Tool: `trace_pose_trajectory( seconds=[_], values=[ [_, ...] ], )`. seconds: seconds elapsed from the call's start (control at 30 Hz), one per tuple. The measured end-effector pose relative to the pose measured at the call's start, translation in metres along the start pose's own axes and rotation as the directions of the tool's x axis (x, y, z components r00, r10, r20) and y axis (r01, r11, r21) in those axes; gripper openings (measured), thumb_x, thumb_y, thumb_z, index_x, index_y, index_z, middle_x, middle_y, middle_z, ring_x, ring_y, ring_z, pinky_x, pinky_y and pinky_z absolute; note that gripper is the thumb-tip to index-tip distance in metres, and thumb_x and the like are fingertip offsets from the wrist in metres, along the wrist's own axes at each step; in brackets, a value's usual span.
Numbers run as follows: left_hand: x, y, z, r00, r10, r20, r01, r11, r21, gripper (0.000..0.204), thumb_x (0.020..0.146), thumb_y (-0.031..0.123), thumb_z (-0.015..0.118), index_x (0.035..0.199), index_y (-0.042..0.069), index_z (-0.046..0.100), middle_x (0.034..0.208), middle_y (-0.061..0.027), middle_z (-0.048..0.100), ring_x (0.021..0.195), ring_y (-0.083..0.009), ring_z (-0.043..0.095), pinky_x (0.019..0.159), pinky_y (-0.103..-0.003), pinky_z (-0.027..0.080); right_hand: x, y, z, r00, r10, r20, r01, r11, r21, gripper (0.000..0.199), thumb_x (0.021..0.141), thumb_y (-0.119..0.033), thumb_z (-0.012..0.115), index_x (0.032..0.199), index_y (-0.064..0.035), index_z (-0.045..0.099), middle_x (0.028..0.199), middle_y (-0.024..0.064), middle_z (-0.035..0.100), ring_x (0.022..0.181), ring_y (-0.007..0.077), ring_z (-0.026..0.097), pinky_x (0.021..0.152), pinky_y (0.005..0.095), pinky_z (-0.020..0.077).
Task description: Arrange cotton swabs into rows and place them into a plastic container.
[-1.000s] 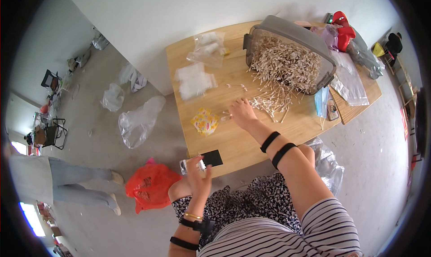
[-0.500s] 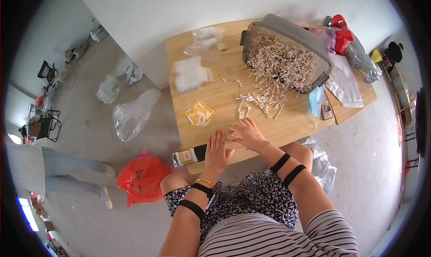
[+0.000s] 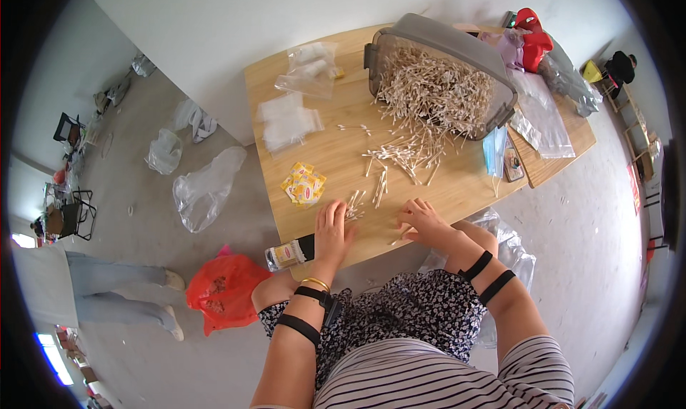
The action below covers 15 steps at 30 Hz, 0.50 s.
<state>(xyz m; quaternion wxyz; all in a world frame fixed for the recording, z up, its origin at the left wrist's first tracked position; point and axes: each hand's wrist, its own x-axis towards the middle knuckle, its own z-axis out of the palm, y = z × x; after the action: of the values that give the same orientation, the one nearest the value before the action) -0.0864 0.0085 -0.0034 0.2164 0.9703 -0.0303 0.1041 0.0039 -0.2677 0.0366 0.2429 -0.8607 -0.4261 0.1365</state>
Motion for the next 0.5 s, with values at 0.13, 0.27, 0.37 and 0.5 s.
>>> trace_pose_trajectory(
  seconds=[0.13, 0.27, 0.37, 0.5],
  values=[
    [0.0, 0.002, 0.0, 0.999, -0.046, -0.026, 0.042, 0.99, -0.136, 0.051, 0.086, 0.022, 0.073, 0.133, 0.006, 0.059, 0.129, -0.0111, 0.055, 0.12, -0.0345, 0.05, 0.105, -0.049, 0.039, 0.025, 0.012, 0.017, 0.999, -0.013, -0.042, 0.01, 0.997, -0.075, 0.041, 0.074, -0.014, 0.082, 0.11, -0.0171, 0.063, 0.116, 0.0079, 0.053, 0.113, 0.0303, 0.051, 0.099, 0.0431, 0.0424],
    [-0.001, 0.005, -0.001, 0.994, -0.096, -0.059, 0.088, 0.988, -0.125, 0.044, 0.083, 0.018, 0.075, 0.125, 0.008, 0.065, 0.12, -0.0102, 0.057, 0.111, -0.0337, 0.052, 0.098, -0.047, 0.041, 0.066, -0.009, 0.004, 0.993, 0.046, -0.108, -0.056, 0.995, -0.088, 0.041, 0.074, -0.015, 0.082, 0.111, -0.017, 0.065, 0.118, 0.0075, 0.054, 0.117, 0.0305, 0.05, 0.102, 0.0436, 0.0424],
    [0.0, 0.004, 0.0, 0.992, -0.1, -0.075, 0.089, 0.987, -0.136, 0.039, 0.082, 0.018, 0.075, 0.12, 0.009, 0.068, 0.117, -0.0085, 0.059, 0.109, -0.0329, 0.053, 0.097, -0.047, 0.041, 0.085, -0.007, 0.01, 0.971, -0.171, -0.169, 0.132, 0.967, -0.219, 0.039, 0.076, -0.017, 0.081, 0.113, -0.0162, 0.067, 0.13, 0.0076, 0.052, 0.125, 0.0307, 0.048, 0.107, 0.0446, 0.0404],
    [-0.001, 0.001, -0.002, 0.993, -0.095, -0.066, 0.088, 0.99, -0.107, 0.036, 0.082, 0.017, 0.075, 0.117, 0.01, 0.07, 0.112, -0.0071, 0.061, 0.106, -0.0314, 0.055, 0.094, -0.046, 0.042, 0.099, 0.002, 0.017, 0.988, -0.148, -0.046, 0.139, 0.979, -0.148, 0.04, 0.076, -0.015, 0.08, 0.114, -0.0165, 0.068, 0.13, 0.0058, 0.055, 0.127, 0.0301, 0.048, 0.108, 0.0434, 0.0404]
  ],
)
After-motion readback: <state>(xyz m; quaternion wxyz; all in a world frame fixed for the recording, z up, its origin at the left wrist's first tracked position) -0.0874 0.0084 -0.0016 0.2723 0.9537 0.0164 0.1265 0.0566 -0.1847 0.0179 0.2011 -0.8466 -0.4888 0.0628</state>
